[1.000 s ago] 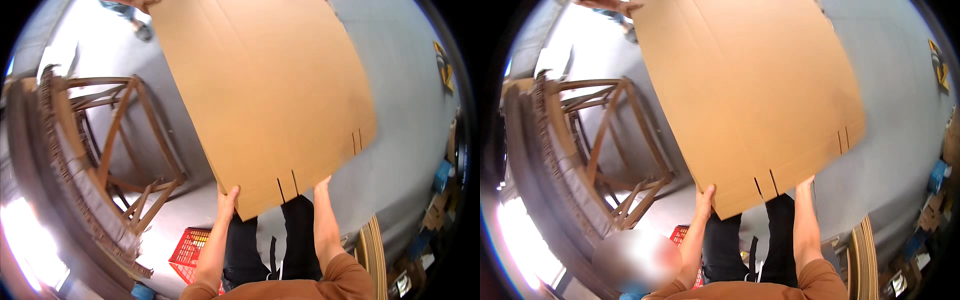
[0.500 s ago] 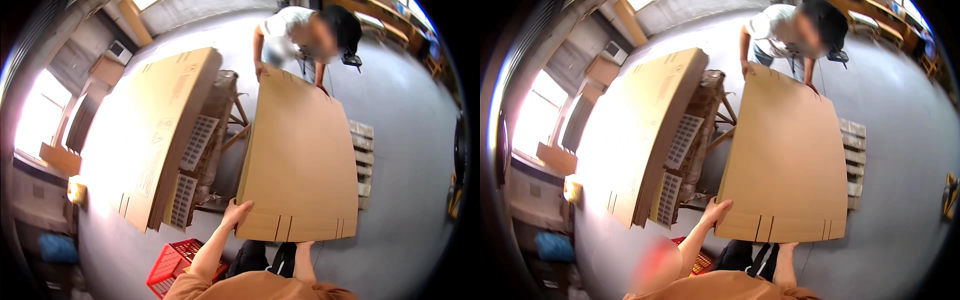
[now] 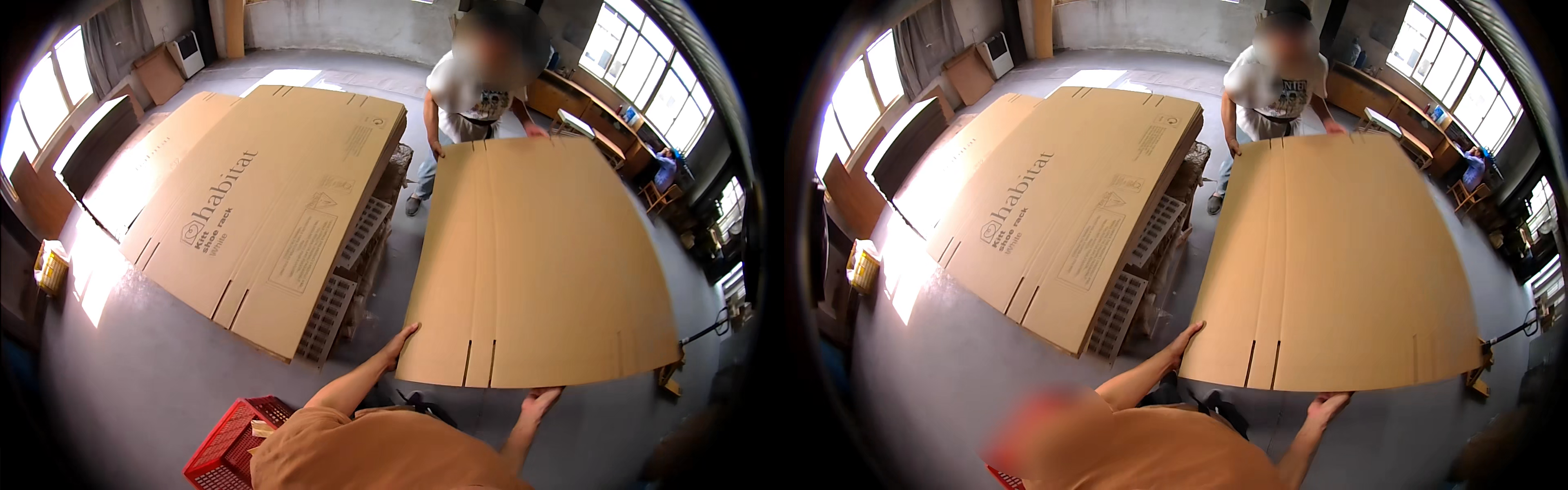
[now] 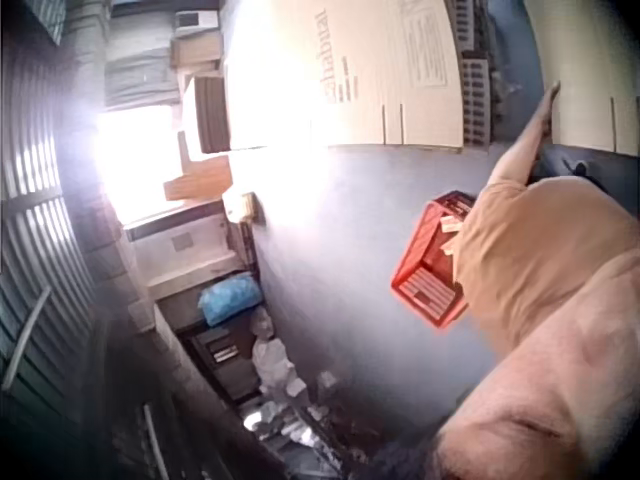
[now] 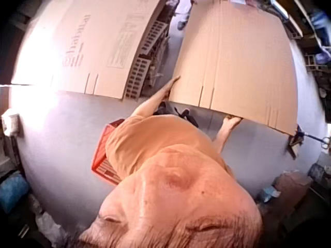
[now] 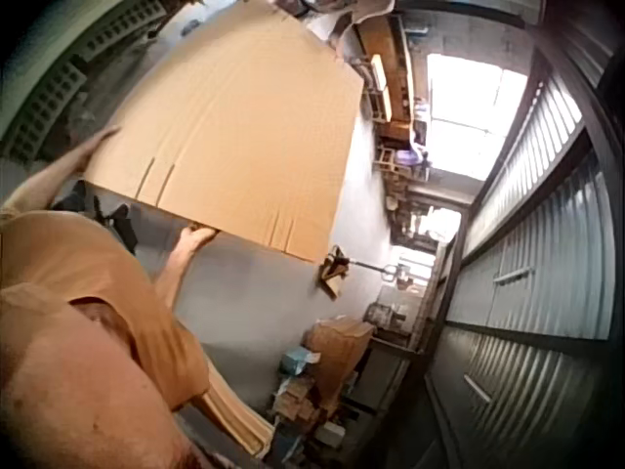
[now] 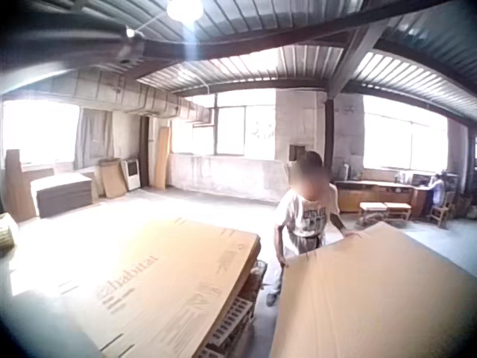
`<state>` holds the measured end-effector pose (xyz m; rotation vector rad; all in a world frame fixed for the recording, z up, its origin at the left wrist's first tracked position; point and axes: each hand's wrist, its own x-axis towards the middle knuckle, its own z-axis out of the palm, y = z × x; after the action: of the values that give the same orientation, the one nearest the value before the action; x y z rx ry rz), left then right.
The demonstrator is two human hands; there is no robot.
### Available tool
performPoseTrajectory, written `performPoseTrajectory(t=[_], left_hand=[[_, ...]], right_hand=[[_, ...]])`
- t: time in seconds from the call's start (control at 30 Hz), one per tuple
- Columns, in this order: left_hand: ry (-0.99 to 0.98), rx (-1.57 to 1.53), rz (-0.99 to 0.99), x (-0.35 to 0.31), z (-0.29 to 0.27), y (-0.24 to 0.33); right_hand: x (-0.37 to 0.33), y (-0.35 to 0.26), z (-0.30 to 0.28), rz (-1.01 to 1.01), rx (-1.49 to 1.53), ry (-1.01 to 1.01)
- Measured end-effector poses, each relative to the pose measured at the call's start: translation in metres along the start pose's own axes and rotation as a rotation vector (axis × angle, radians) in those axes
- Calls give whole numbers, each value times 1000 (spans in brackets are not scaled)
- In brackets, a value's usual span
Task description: The person applies barcode stickers to large cardboard boxes labeled 'Habitat'. They peel individual labels from a sheet and affix them to the top surface of the boxes. The person also lifts and stacks the boxes to organize them.
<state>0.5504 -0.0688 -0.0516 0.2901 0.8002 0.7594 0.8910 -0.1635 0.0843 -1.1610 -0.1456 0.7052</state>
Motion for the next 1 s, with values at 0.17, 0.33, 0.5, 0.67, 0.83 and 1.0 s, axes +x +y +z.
performPoseTrajectory(t=[0.17, 0.33, 0.5, 0.67, 0.83, 1.0], left_hand=[[-129, -274, -7, -73, 47, 16], [-316, -432, 190, -106, 67, 26], [-504, -354, 328, -147, 44, 35], [-758, -366, 352, -129, 56, 26], [-904, -345, 348, -137, 58, 61], [-680, 123, 219, -154, -52, 7]], right_hand=[[-86, -93, 79, -504, -65, -336], [-143, -120, 149, -991, -112, -626], [-254, -142, 228, -1292, -181, -1081], [-331, -107, 281, -1352, -265, -1314], [-388, -24, 316, -1402, -471, -1759], [-416, 124, 309, -1563, -1100, -1861]])
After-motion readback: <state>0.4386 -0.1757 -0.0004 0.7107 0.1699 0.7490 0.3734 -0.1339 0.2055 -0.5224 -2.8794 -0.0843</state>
